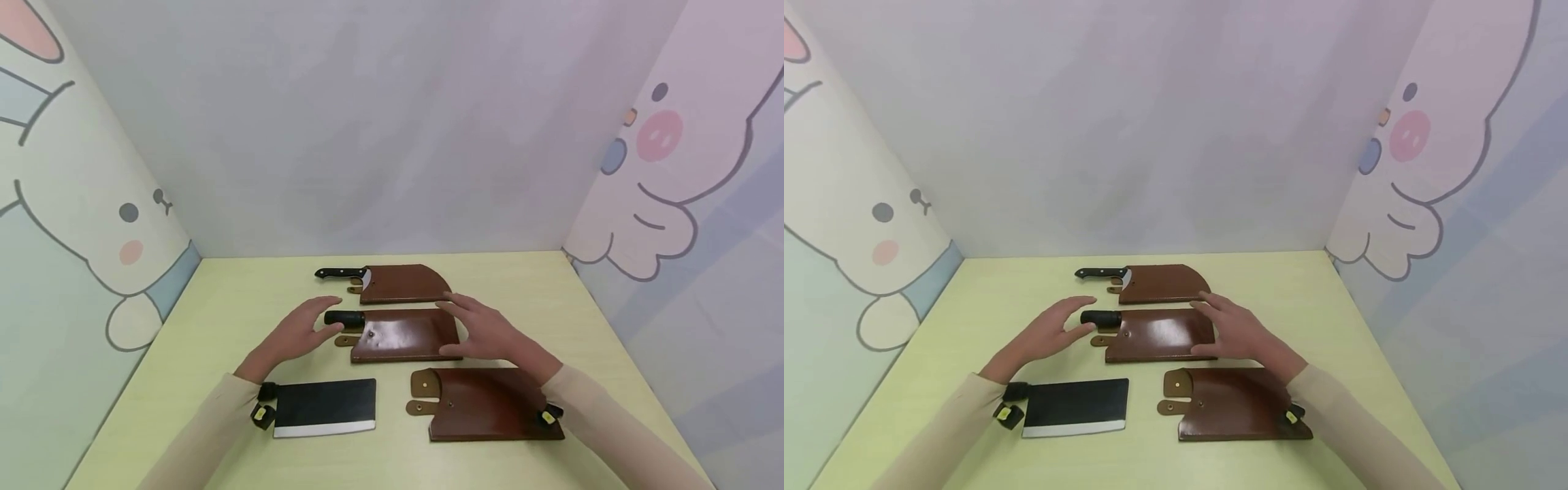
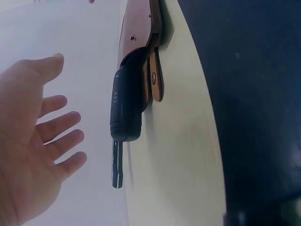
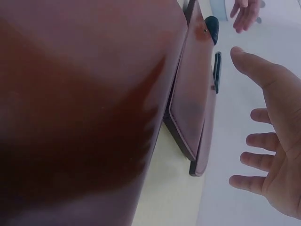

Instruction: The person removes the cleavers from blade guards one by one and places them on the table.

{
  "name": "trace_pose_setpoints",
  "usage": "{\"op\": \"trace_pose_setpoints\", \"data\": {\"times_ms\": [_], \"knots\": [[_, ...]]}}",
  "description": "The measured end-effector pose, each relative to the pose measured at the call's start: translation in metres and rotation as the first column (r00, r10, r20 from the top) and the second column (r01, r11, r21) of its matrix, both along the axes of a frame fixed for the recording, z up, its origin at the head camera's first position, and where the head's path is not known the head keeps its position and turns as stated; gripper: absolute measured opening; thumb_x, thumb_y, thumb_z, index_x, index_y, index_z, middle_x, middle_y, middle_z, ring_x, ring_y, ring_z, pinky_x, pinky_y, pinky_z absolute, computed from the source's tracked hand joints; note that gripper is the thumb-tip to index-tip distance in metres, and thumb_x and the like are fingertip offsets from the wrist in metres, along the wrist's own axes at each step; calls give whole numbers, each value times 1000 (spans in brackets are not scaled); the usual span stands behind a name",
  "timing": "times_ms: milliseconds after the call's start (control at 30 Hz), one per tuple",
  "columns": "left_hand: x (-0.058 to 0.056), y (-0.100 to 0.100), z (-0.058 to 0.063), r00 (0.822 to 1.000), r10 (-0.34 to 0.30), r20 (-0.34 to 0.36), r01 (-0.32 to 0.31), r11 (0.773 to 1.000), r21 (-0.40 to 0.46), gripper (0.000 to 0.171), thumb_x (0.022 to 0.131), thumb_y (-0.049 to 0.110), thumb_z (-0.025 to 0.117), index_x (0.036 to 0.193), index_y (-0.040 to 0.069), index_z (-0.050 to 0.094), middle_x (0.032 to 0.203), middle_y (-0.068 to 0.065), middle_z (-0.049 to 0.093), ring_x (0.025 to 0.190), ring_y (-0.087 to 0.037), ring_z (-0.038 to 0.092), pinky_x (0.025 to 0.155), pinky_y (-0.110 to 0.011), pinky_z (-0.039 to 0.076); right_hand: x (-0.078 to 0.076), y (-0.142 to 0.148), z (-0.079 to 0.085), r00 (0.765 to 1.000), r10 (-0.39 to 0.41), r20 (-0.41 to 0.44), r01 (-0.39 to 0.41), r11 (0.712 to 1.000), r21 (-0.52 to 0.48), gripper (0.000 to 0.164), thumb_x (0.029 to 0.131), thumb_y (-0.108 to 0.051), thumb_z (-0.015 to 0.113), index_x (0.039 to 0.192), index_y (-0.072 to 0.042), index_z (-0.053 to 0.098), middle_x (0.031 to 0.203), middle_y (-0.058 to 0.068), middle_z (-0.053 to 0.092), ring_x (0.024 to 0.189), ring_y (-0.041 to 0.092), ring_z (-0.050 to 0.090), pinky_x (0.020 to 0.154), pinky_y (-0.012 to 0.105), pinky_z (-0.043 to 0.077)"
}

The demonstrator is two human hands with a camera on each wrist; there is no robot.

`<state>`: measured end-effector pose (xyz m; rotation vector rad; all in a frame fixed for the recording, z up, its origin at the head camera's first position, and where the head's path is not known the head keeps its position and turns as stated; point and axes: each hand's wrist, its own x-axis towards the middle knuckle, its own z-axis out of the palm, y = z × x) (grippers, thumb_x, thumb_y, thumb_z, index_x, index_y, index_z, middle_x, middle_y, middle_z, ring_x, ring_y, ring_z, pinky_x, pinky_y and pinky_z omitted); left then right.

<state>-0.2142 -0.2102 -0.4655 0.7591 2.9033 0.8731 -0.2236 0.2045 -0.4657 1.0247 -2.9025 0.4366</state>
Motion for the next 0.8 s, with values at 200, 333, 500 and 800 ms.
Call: {"op": "trace_pose_setpoints", "data": {"times_ms": [200, 333, 500, 800], "knots": [[-16, 14, -5, 995, -68, 67, 70, 997, -28, 59, 103, 36, 63, 150, 5, 48, 151, -18, 50, 142, -39, 44, 112, -57, 37, -15, -12, -8, 997, 41, 68, -45, 997, 70, 99, 81, -72, 72, 158, -19, 41, 165, 12, 31, 148, 35, 37, 103, 55, 47], [-24, 18, -11, 992, -53, 115, 60, 997, -54, 58, 102, 33, 66, 151, 7, 48, 152, -16, 50, 142, -36, 45, 112, -55, 38, -21, -16, -14, 993, 70, 97, -79, 993, 90, 101, 80, -71, 74, 159, -20, 38, 166, 14, 29, 149, 36, 34, 105, 55, 46], [-31, 16, -18, 990, -55, 129, 65, 995, -73, 58, 98, 23, 72, 149, 5, 50, 149, -17, 52, 137, -35, 49, 108, -54, 43, -26, -18, -20, 985, 115, 127, -130, 985, 115, 105, 78, -67, 79, 160, -19, 36, 166, 17, 27, 151, 39, 30, 107, 56, 44], [-46, 14, -27, 991, -97, 87, 108, 986, -126, 55, 98, 26, 72, 146, 4, 54, 141, -17, 58, 128, -35, 56, 101, -52, 46, -36, -20, -25, 973, 133, 187, -164, 973, 162, 113, 75, -69, 80, 162, -18, 30, 166, 18, 25, 151, 40, 29, 112, 57, 39]]}}
